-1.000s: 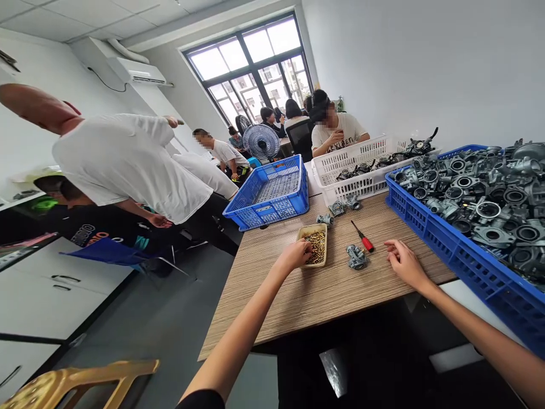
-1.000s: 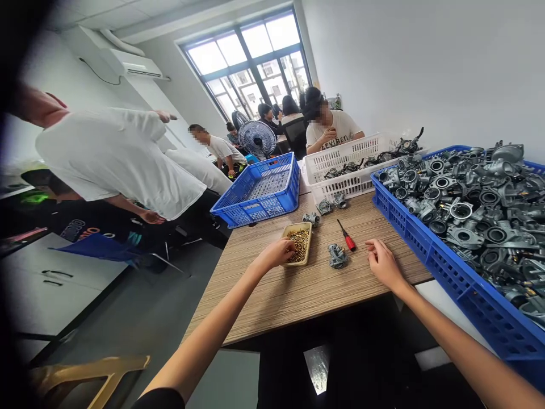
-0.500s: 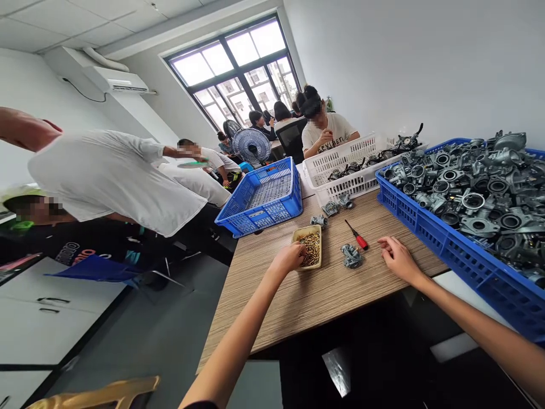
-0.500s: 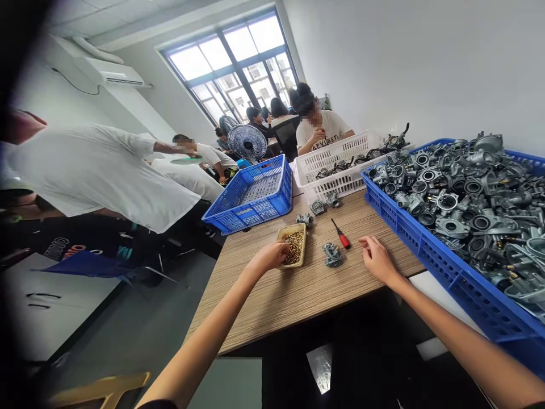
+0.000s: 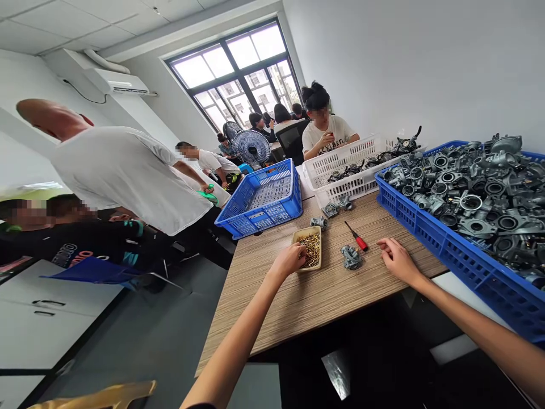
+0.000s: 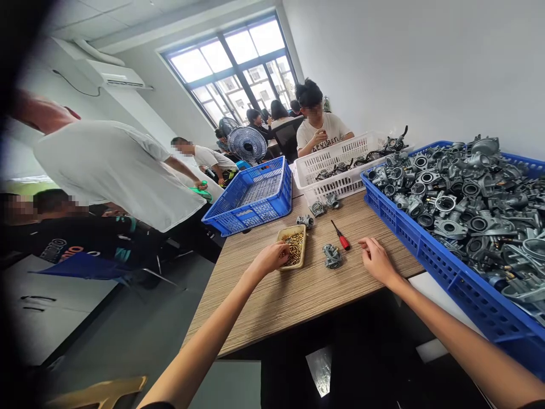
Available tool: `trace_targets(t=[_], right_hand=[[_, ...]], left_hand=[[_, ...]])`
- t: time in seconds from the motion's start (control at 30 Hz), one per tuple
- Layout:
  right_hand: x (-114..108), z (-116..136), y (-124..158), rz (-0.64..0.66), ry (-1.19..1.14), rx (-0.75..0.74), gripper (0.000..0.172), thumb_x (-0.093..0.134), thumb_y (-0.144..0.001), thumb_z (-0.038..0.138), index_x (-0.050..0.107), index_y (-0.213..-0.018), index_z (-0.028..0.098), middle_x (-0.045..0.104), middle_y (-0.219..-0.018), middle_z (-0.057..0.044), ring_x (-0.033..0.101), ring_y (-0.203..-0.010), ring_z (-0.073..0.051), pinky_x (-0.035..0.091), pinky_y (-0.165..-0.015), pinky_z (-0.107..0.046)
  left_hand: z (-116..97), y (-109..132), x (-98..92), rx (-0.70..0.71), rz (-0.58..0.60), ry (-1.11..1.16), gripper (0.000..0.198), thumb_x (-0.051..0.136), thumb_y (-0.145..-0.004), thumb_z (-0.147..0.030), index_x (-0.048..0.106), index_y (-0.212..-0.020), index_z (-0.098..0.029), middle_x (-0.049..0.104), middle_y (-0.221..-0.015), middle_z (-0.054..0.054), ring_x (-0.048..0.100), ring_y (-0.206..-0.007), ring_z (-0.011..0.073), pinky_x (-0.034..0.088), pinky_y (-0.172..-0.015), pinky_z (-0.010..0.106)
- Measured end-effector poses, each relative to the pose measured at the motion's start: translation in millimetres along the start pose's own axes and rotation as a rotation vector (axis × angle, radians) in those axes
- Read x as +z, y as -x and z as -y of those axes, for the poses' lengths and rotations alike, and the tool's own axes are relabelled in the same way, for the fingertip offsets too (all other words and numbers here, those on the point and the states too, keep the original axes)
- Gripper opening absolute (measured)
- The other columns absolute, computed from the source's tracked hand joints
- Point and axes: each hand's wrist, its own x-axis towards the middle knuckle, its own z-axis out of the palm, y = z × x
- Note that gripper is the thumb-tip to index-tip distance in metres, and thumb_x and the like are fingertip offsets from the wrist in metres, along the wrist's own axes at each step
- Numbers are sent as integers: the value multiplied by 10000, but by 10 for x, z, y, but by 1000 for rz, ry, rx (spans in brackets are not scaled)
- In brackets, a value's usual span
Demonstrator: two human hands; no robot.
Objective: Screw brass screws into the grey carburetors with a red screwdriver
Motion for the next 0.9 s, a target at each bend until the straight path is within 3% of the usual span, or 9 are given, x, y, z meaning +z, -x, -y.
trace_targets(t=[0.23,0.43,0.67,0.9], right_hand=[[-11,17,-5,6,-6,1,294,497,-838,170,662,-1079,205,685,-1038,-100,683,-839,-233,580,-862,-405],[-4,8,-9,9,1,-20,266,494,-844,160,639,-1064,203,681,-1023,-91,681,-833,-216,579,-831,-378],[5,14,-7,18,-15,-7,263,495,-857,159,633,-1076,204,667,-1036,-94,675,-836,-213,579,-792,-366],[-6,72,0,20,15,-14,270,476,-862,131,634,-1070,198,667,-1033,-88,670,-812,-200,566,-808,-361]], left_hand=[[-49,-2,36,-135,-179,276,46,553,-873,-198,593,-863,-218,673,-748,-11,611,-695,149,462,-680,263],[-386,-28,52,16,-268,524,54,557,-893,-227,580,-845,-215,680,-760,-14,589,-656,130,457,-650,251],[-859,-85,134,194,-186,581,45,607,-916,-218,652,-911,-210,709,-800,-2,610,-690,139,475,-686,257],[-1010,-151,239,221,-146,625,108,585,-901,-139,673,-920,-199,741,-860,12,649,-754,149,501,-736,264]])
